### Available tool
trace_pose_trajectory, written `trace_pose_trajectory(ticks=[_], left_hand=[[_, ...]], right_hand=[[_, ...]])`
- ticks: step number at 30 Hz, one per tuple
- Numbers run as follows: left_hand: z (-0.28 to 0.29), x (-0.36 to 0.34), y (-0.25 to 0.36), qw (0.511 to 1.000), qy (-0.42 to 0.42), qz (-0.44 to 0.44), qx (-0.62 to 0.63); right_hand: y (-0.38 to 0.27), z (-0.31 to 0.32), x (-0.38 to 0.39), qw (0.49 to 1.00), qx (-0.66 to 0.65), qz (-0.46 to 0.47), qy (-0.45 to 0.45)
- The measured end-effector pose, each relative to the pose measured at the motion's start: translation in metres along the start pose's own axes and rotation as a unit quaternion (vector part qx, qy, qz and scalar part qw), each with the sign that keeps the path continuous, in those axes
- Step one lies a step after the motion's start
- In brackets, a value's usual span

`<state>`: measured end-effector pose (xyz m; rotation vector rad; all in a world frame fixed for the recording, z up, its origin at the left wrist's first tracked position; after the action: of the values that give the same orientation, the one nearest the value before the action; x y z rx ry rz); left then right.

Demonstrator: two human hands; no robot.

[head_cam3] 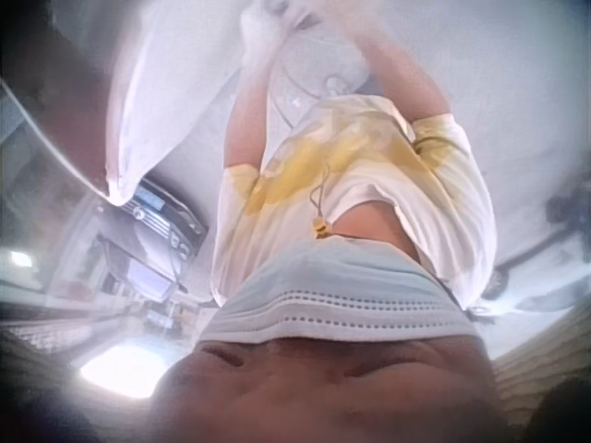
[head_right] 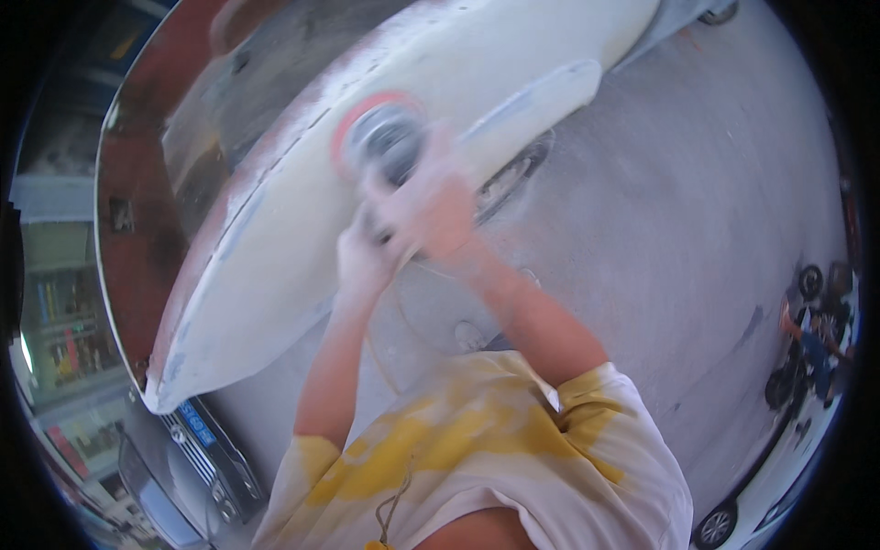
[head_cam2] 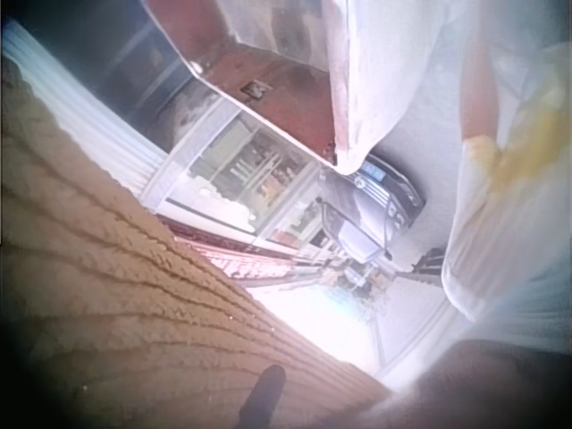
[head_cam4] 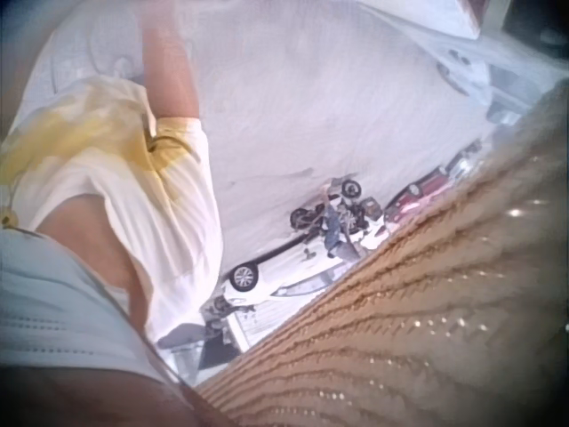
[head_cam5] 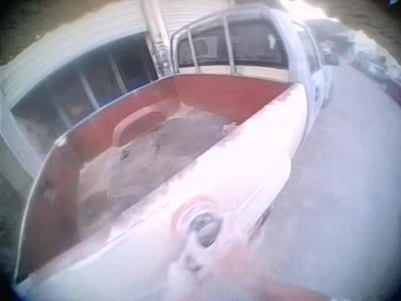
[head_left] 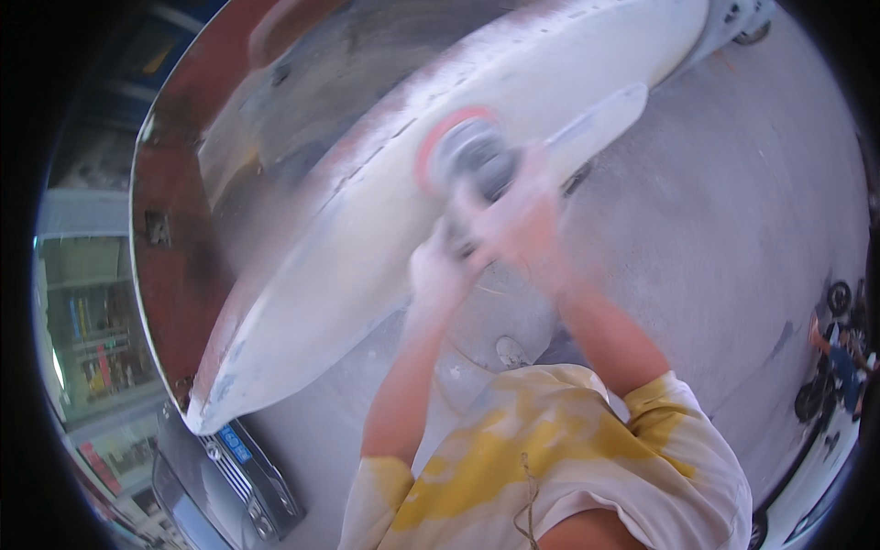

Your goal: The person uses a handheld orbital sander to smooth a white car fender. They move the sander across the curved surface, occasionally pausing to wipe the area with their gloved hand to check the finish.

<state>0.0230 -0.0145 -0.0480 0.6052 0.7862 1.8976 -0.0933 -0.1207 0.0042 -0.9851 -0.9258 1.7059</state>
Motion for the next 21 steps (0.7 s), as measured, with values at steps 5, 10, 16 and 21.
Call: trace_pose_trajectory(ticks=[5, 10, 16, 21], left_hand=[[0.021, 0.055, -0.132, 0.9, 0.067, 0.066, 0.425], [0.028, 0.068, -0.123, 0.984, 0.043, 0.043, 0.169], [-0.004, -0.004, -0.019, 0.993, -0.015, -0.042, -0.107], [-0.034, -0.068, 0.063, 0.962, -0.049, -0.074, -0.259]], right_hand=[[-0.046, -0.097, 0.112, 0.989, -0.013, 0.119, -0.083], [-0.016, -0.103, 0.12, 0.995, -0.046, 0.064, -0.054], [0.039, -0.018, 0.019, 0.997, -0.054, -0.025, 0.045], [0.085, 0.023, -0.053, 0.974, -0.192, -0.097, 0.074]])
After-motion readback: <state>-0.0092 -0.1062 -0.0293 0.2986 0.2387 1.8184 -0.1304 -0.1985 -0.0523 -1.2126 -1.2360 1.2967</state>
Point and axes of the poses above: each hand's wrist, its own x-axis away from the middle knuckle, its own z-axis out of the back of the hand, y = z × x, the point moved 6 cm from there along -x, towards the middle knuckle, and after that the axes turned 6 degrees about -y, right-handed, at the moved point
